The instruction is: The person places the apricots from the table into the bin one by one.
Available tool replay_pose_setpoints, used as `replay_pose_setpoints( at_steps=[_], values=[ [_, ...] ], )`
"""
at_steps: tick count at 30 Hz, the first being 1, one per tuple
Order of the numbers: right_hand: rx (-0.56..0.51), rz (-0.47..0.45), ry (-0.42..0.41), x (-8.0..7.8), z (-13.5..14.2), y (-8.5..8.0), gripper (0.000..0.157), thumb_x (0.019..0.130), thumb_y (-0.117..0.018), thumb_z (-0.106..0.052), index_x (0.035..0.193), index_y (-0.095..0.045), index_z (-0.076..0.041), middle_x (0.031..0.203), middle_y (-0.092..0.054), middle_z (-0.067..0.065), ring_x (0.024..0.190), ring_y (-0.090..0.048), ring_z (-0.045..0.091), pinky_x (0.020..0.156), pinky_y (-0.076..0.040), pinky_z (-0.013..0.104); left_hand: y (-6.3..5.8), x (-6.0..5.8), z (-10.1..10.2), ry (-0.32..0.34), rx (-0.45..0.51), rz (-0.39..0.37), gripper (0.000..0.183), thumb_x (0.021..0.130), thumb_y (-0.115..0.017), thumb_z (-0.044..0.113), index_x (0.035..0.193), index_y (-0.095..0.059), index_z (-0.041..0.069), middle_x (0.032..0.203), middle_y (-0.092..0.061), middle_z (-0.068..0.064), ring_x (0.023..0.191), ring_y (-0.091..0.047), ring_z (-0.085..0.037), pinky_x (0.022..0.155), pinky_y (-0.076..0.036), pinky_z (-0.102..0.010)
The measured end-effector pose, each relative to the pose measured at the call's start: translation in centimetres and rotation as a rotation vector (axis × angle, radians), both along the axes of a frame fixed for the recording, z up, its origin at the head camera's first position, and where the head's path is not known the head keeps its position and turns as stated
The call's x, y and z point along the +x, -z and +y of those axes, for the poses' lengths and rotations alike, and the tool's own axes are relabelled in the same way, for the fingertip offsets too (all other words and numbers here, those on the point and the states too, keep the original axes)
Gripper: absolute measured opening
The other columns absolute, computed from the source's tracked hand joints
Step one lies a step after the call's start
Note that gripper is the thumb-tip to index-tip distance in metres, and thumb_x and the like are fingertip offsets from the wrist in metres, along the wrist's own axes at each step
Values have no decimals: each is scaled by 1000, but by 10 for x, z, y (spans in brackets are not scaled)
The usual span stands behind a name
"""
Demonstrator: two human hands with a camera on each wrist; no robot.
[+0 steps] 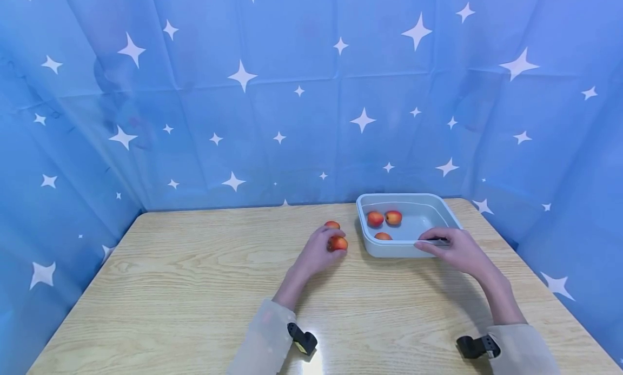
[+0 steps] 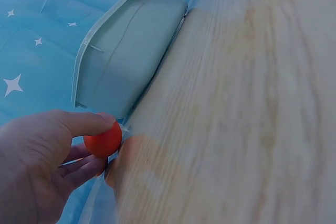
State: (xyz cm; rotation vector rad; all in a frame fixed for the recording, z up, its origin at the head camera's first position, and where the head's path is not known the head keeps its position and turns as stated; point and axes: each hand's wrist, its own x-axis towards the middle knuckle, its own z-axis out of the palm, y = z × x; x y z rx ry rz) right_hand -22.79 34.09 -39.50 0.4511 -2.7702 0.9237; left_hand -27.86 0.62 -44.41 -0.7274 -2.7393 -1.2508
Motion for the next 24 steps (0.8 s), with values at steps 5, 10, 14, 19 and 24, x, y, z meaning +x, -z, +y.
replay_pose_setpoints(
  at_steps=[5,10,14,19,24],
  values=[
    [-2,3,-5,0,0,0,16,92,-76,-31,101,-77,-18,93,-72,-6,83,-62,8,72,-51,26,1,-1,-3,5,33,-15,37,90,-77,13,125,-68,9,121,-60,-7,102,-56,-20,90,-51,-31],
    [6,8,-1,0,0,1,16,92,-76,-31,101,-77,-18,92,-72,-6,83,-62,8,72,-50,26,0,0,-6,17,85,-12,35,90,-78,12,123,-69,8,113,-61,-5,97,-58,-21,84,-52,-28],
    [11,7,2,0,1,1,18,92,-76,-32,102,-77,-17,93,-73,-6,84,-62,9,73,-50,26,-2,0,-8,37,142,-11,35,89,-78,9,123,-68,4,111,-62,-7,97,-60,-23,84,-54,-30],
    [12,0,5,0,1,0,19,92,-75,-32,103,-77,-16,94,-73,-4,86,-62,12,73,-51,26,-4,0,-8,49,182,-17,35,89,-77,8,123,-68,2,111,-62,-8,99,-61,-22,86,-55,-28],
    [12,0,4,-1,0,0,20,92,-76,-33,103,-78,-16,94,-73,-4,86,-62,14,74,-50,26,-5,-1,-7,35,216,-40,36,90,-77,8,124,-67,1,115,-62,-8,101,-62,-21,87,-55,-27]
  ],
)
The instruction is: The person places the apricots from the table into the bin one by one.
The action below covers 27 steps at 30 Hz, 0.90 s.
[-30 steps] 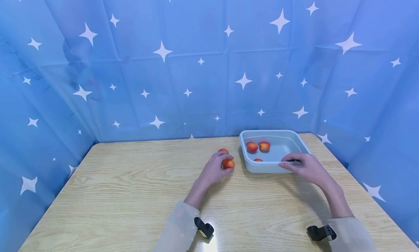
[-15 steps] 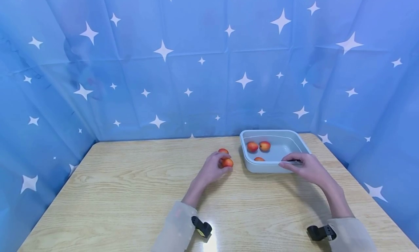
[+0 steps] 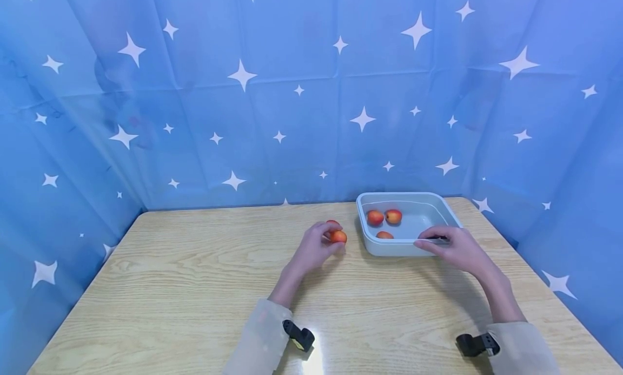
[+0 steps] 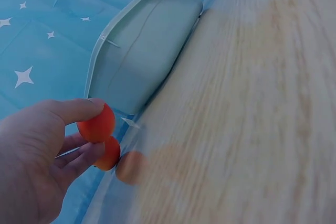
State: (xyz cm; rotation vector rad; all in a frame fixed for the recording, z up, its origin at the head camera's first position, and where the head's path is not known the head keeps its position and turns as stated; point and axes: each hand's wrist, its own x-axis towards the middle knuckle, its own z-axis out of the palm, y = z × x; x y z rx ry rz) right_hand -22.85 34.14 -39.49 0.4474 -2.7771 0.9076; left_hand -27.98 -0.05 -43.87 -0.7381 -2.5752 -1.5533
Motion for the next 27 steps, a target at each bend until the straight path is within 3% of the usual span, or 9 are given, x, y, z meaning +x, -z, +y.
replay_pose_setpoints(
  at_steps=[12,18,27],
  values=[
    [-1,8,-3,0,0,0,18,92,-76,-32,101,-78,-17,93,-73,-5,85,-62,12,73,-50,26,-8,0,2,-22,68,22,38,90,-77,8,126,-67,4,120,-63,-8,102,-61,-22,89,-55,-30],
    [3,7,-2,0,-1,0,19,92,-76,-32,102,-77,-16,93,-73,-5,85,-61,11,73,-50,27,-15,1,7,-28,95,79,36,90,-77,11,125,-68,6,116,-64,-6,100,-62,-21,88,-57,-34],
    [-6,5,-10,1,0,0,19,92,-76,-31,103,-77,-16,94,-73,-5,85,-62,9,73,-51,26,-22,0,19,1,126,145,37,90,-77,10,124,-67,1,117,-64,-10,99,-63,-22,89,-57,-36]
  ],
)
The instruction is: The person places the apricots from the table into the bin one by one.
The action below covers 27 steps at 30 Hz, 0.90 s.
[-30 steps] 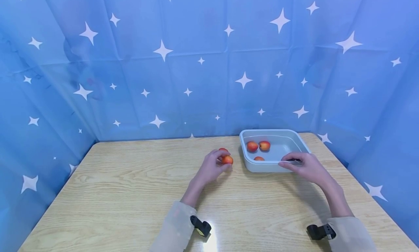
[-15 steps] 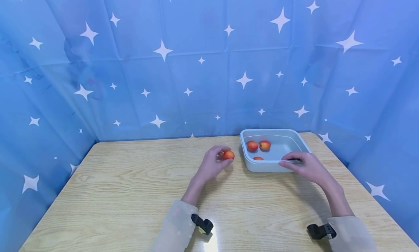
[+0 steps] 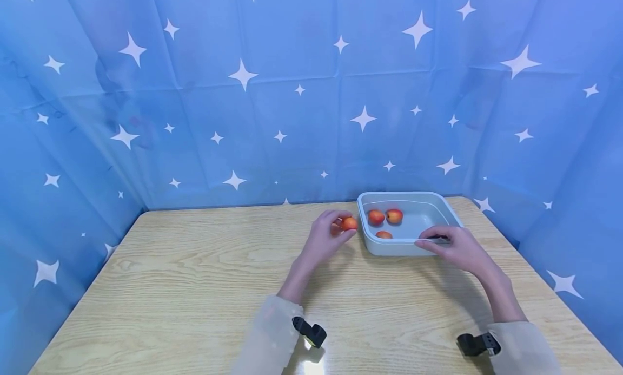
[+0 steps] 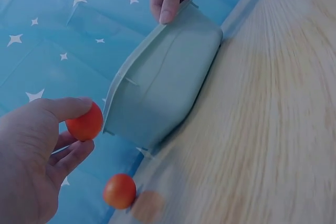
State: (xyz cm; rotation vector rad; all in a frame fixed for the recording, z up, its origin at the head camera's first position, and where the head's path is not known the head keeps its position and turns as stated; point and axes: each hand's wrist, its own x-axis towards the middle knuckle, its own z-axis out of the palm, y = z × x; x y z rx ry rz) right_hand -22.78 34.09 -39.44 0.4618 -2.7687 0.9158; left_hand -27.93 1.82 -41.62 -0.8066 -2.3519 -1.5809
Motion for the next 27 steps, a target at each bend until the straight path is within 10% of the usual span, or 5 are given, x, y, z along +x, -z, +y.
replay_pose_setpoints(
  at_steps=[27],
  values=[
    [12,-3,5,0,1,0,19,92,-75,-32,103,-77,-16,94,-73,-4,84,-62,9,73,-51,27,-22,-4,35,49,63,56,38,91,-77,13,127,-67,5,118,-63,-9,101,-62,-17,86,-56,-23]
  ],
)
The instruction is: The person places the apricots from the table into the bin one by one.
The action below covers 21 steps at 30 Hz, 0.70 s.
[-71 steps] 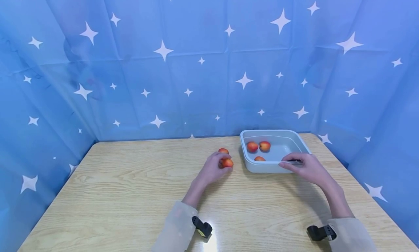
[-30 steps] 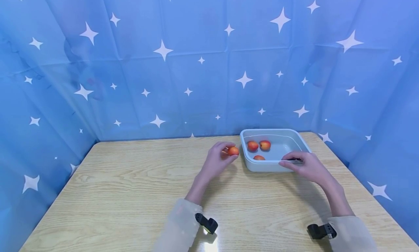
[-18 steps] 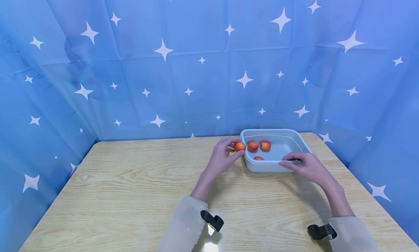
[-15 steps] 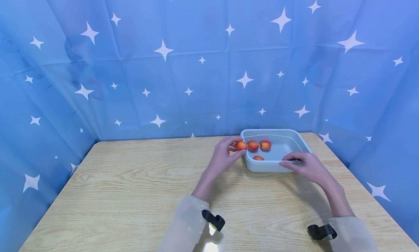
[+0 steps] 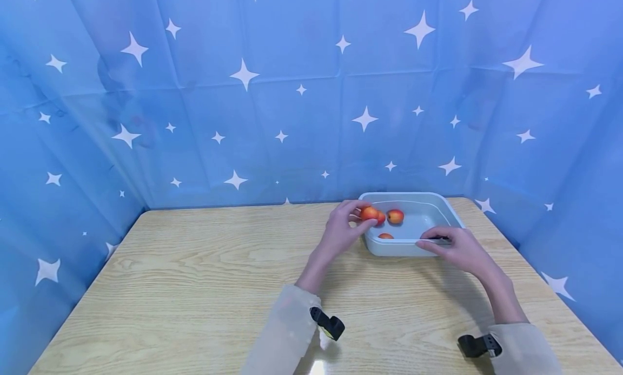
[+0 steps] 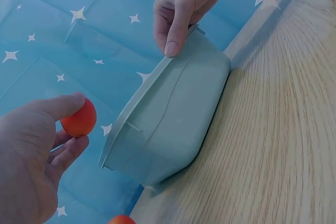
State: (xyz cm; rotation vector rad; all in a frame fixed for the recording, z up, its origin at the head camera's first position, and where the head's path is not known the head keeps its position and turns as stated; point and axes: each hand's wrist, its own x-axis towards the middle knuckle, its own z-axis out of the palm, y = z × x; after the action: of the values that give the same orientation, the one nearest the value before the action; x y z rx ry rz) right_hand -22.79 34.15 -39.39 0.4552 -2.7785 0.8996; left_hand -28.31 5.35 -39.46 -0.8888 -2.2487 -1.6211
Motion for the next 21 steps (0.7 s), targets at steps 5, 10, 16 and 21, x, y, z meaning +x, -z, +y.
replay_pose_setpoints(
  at_steps=[5,10,16,21],
  values=[
    [0,-5,3,1,0,0,20,93,-75,-32,104,-77,-16,94,-73,-4,85,-62,9,73,-51,27,0,-1,6,20,-4,0,37,91,-77,15,125,-67,3,112,-63,-9,95,-64,-15,86,-55,-20],
    [0,-5,3,0,0,-1,20,92,-76,-33,103,-77,-16,94,-73,-4,84,-62,10,72,-51,27,0,-1,12,56,-5,2,35,91,-76,14,123,-67,2,112,-65,-9,94,-66,-16,87,-54,-20],
    [-1,2,-1,-1,0,0,19,92,-76,-32,102,-77,-16,93,-73,-5,83,-62,9,72,-51,26,-1,-1,20,92,-22,41,34,92,-75,11,124,-67,3,112,-67,-8,92,-67,-14,85,-53,-18],
    [-6,2,-5,-1,0,1,18,92,-76,-32,102,-77,-17,93,-73,-5,82,-62,9,71,-51,26,-1,0,25,78,-67,23,35,94,-73,17,127,-68,6,114,-66,-6,90,-64,-9,84,-54,-18]
  ],
)
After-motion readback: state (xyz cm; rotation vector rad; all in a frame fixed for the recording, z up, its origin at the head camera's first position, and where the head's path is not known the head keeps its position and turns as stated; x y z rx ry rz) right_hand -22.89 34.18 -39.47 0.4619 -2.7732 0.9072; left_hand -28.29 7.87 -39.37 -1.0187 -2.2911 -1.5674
